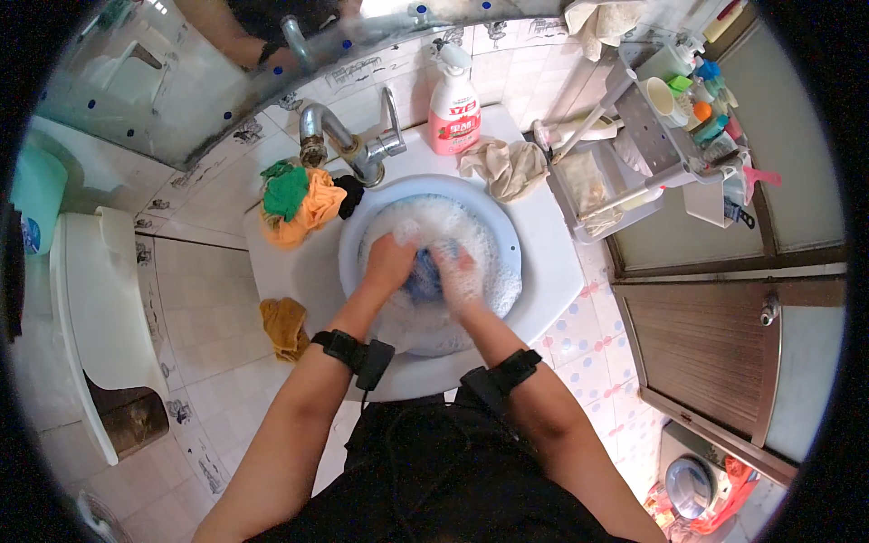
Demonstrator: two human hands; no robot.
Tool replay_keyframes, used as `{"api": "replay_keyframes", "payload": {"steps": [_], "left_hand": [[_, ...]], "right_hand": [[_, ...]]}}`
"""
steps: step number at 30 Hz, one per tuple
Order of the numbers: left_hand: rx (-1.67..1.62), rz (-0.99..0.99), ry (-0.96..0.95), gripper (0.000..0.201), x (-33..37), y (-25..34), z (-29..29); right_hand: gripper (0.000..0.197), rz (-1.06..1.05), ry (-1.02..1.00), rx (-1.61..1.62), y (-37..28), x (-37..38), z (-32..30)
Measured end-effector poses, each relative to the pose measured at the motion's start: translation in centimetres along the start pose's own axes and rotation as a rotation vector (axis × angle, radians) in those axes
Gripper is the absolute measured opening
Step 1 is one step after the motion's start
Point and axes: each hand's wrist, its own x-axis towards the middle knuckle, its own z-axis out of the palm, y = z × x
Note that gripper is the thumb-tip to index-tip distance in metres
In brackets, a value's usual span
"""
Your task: Hand-wash a blue garment and a tan towel in a basin with soapy water.
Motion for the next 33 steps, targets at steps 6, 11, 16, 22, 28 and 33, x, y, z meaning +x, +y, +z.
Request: {"api": "replay_keyframes", "payload": {"steps": [6,11,16,22,28,33], "left_hand": [[0.486,0.603,0.085,0.029,-3.4,-3.0,0.2],[0.468,0.162,-0.382,0.027,-0.8,-1.7,0.1],[0.302,0.482,-0.268,0.028,-3.6,4.0,0.1],[0.205,0.662,-0.118,0.035,-7.3,4.5,1.2],[0.009,0.259,0.075,0.027,-2.1,2.4,1.0],[0.288,0.046,-0.008,0.026,-0.7,-0.6,-4.0]], "right_hand": [[0.038,-0.662,0.053,-0.931,1.2,3.6,-4.2],[0.034,-0.045,-0.062,-0.6,2.5,4.5,-3.7],[0.045,0.333,-0.303,0.431,-1.1,3.3,-2.6],[0.055,0.39,-0.824,0.772,-0.3,3.7,-1.9],[0.044,-0.098,-0.315,0.395,0.4,0.8,0.7],[0.042,0.147,-0.435,0.296,-3.3,1.1,-0.4]]}}
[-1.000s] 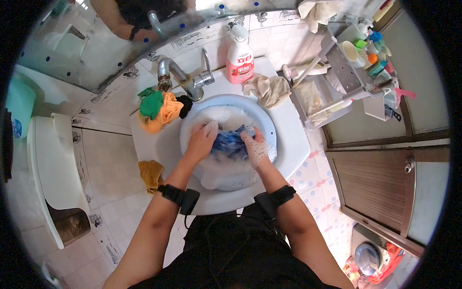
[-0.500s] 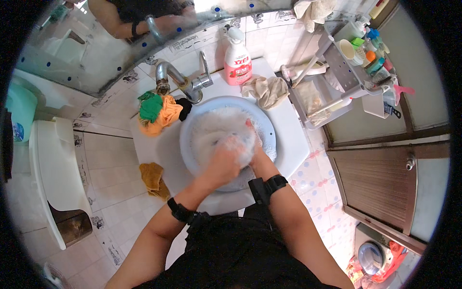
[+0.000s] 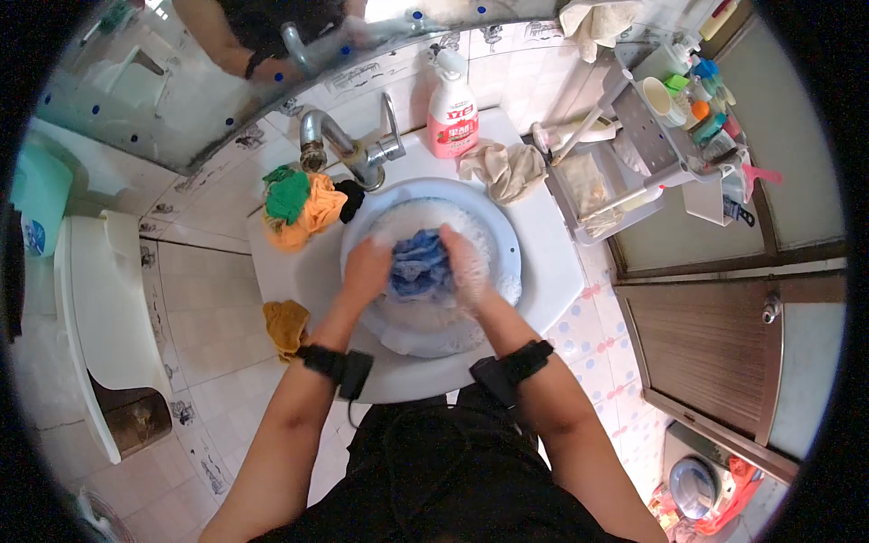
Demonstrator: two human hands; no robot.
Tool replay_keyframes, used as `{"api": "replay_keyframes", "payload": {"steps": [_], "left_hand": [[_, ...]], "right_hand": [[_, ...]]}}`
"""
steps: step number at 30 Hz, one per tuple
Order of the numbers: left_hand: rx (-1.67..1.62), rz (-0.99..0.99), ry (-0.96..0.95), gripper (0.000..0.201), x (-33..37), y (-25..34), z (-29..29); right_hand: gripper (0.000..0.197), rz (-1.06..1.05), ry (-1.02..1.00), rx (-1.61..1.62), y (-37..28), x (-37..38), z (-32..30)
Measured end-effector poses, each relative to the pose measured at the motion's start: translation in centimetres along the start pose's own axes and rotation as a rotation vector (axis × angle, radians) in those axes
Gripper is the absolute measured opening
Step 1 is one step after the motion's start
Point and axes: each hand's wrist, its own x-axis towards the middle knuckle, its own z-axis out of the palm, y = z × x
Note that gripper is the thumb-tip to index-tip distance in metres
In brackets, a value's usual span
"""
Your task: Hand-wash a blue garment and a tan towel in a basin with soapy water.
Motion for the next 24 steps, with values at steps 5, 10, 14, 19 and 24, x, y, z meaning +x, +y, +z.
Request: {"api": "replay_keyframes", "payload": {"steps": [5,10,14,19,24], "left_hand": [[0.307,0.23,0.016,0.052,-4.1,1.4,-2.5],[-0.024,0.478,-0.016,0.071,-3.9,6.7,-3.8],[-0.037,0.345,-0.102,0.056,-2.3,5.3,-3.0],[-0.314,0.246,-0.156,0.037,-3.4,6.5,-5.5],[-0.76,0.352,-0.144,0.039,-4.5,6.6,-8.4]], "right_hand": [[0.052,-0.203,-0.028,-0.355,-3.7,-0.6,-0.2],[0.041,-0.605,-0.09,-0.813,-4.2,-1.9,4.3],[0.038,-0.408,-0.054,-0.712,-5.5,-2.9,4.1],[0.045,-0.445,-0.351,-1.169,-3.6,-3.1,0.5],[0.046,-0.405,-0.297,-1.443,0.1,-0.9,-3.6]]}}
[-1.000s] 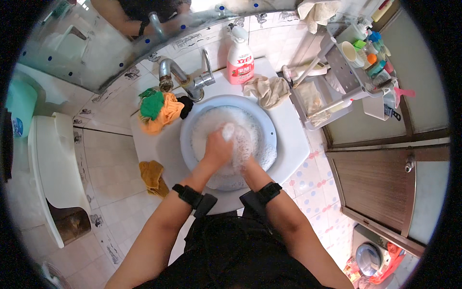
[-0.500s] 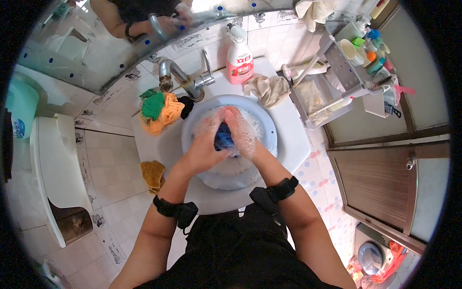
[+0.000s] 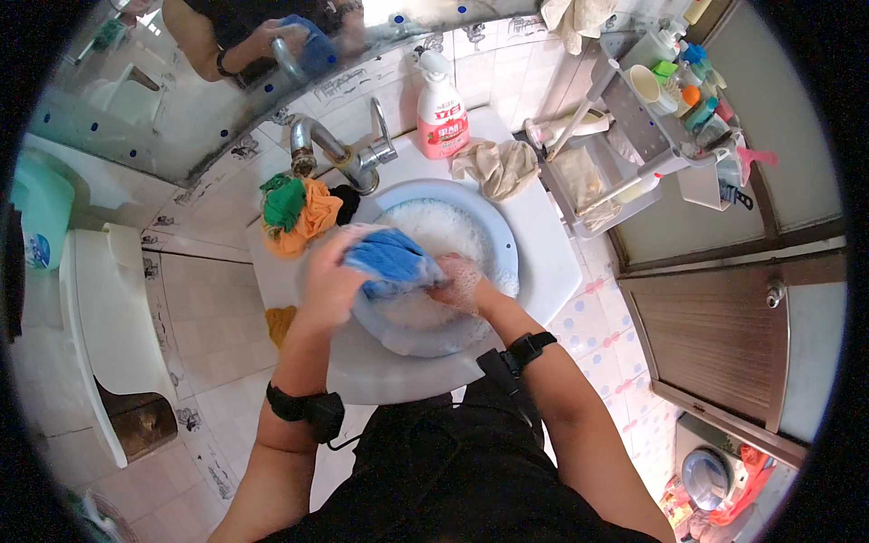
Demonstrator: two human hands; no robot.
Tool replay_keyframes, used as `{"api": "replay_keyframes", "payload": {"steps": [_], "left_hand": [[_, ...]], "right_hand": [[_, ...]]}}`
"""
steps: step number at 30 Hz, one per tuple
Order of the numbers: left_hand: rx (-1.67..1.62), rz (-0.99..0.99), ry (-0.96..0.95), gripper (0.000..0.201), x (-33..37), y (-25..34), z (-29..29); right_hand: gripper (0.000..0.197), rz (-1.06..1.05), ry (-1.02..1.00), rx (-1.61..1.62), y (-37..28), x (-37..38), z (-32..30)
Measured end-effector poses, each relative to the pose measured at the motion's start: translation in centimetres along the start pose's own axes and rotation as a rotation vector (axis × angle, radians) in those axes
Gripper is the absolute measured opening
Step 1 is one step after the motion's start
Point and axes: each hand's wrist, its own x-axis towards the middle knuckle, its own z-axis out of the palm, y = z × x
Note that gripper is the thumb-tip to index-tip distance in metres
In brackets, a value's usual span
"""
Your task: Hand-wash a blue garment and a tan towel in a basin with soapy water.
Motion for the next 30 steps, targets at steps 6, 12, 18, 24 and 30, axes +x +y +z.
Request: {"api": "replay_keyframes", "payload": {"steps": [6,12,18,24,30], "left_hand": [[-0.747,-0.052,0.299,0.037,-0.5,1.1,-2.1],[-0.094,-0.408,0.289,0.048,0.3,-9.3,-3.4],[0.959,-0.185,0.048,0.068,1.7,-12.5,3.1],[0.996,-0.401,-0.275,0.052,3.8,-14.3,3.9],[0.672,0.131,0.005,0.038,1.0,-7.2,7.6]], "right_hand": [[0.043,0.22,0.096,0.585,5.2,-0.2,1.8],[0.07,0.365,0.387,1.466,3.2,0.0,-0.7],[0.077,0.546,0.467,0.868,3.2,0.8,1.0],[0.085,0.593,0.595,0.783,2.5,1.1,3.6],[0.075,0.649,0.347,1.687,-0.7,1.5,0.4]]}}
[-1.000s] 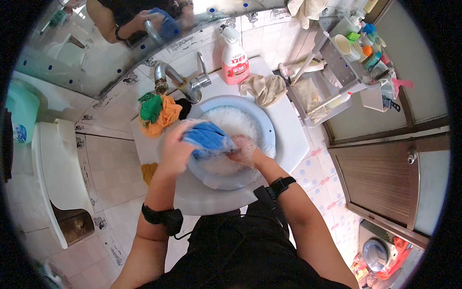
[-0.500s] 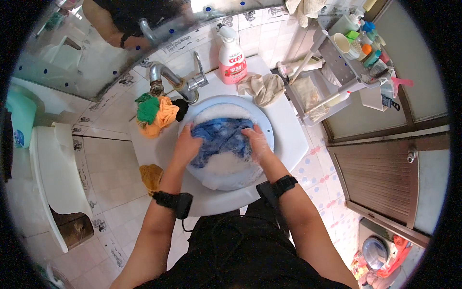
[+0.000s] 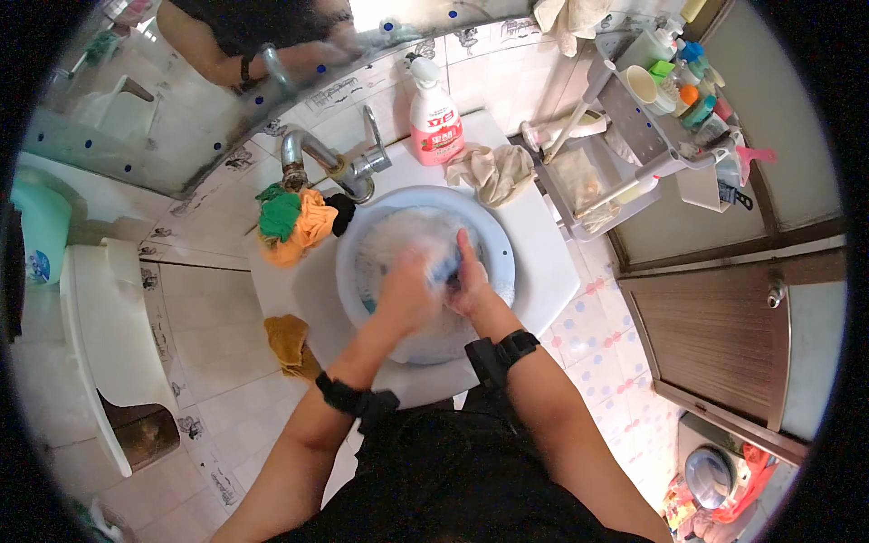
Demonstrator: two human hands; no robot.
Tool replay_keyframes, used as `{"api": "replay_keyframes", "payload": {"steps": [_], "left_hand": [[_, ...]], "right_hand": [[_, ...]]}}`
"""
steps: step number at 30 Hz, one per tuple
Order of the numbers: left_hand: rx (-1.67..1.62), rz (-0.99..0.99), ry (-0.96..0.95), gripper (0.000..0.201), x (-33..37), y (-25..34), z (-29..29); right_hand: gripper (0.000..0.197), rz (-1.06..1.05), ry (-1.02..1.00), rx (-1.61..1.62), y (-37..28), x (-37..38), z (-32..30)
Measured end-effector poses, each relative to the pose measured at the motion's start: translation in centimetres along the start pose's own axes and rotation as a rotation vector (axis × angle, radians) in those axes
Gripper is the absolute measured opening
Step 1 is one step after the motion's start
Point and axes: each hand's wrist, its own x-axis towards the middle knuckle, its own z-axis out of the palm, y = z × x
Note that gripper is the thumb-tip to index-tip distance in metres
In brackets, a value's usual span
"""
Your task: Hand-wash a blue garment and a tan towel in a basin with soapy water.
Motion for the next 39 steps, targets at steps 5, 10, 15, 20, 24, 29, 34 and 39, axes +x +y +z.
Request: {"api": "replay_keyframes", "payload": {"steps": [5,10,15,20,24,29,34,39], "left_hand": [[0.051,0.012,0.069,0.034,-1.4,3.0,0.5],[-0.097,-0.408,0.111,0.028,1.3,-3.1,0.3],[-0.109,-0.461,-0.01,0.032,-0.4,-0.1,1.3],[0.044,-0.557,0.027,0.027,0.0,-8.4,1.4],[0.068,-0.562,-0.02,0.049,0.2,-5.7,-1.4],[0.432,-0.332,-0.377,0.054,-0.2,-3.4,2.1],[0.272,-0.432,-0.407,0.038,1.6,-6.3,2.1],[-0.188,-0.199,0.027,0.048,-0.9,-1.2,-1.6]], "right_hand": [[0.045,-0.46,-0.254,-0.592,2.9,3.5,-4.7],[0.042,-0.218,-0.069,-0.112,3.3,-1.1,1.7],[0.035,0.028,-0.388,0.21,2.0,2.8,-2.3],[0.03,-0.191,0.1,-0.288,2.1,-2.4,3.3],[0.03,-0.219,-0.015,-0.388,-0.3,-0.6,-1.7],[0.038,-0.206,-0.057,-0.369,-0.2,-1.3,-1.9],[0.052,-0.39,0.424,-0.398,1.4,-0.8,-0.9],[0.05,-0.031,-0.023,0.047,0.3,-0.9,0.2]]}}
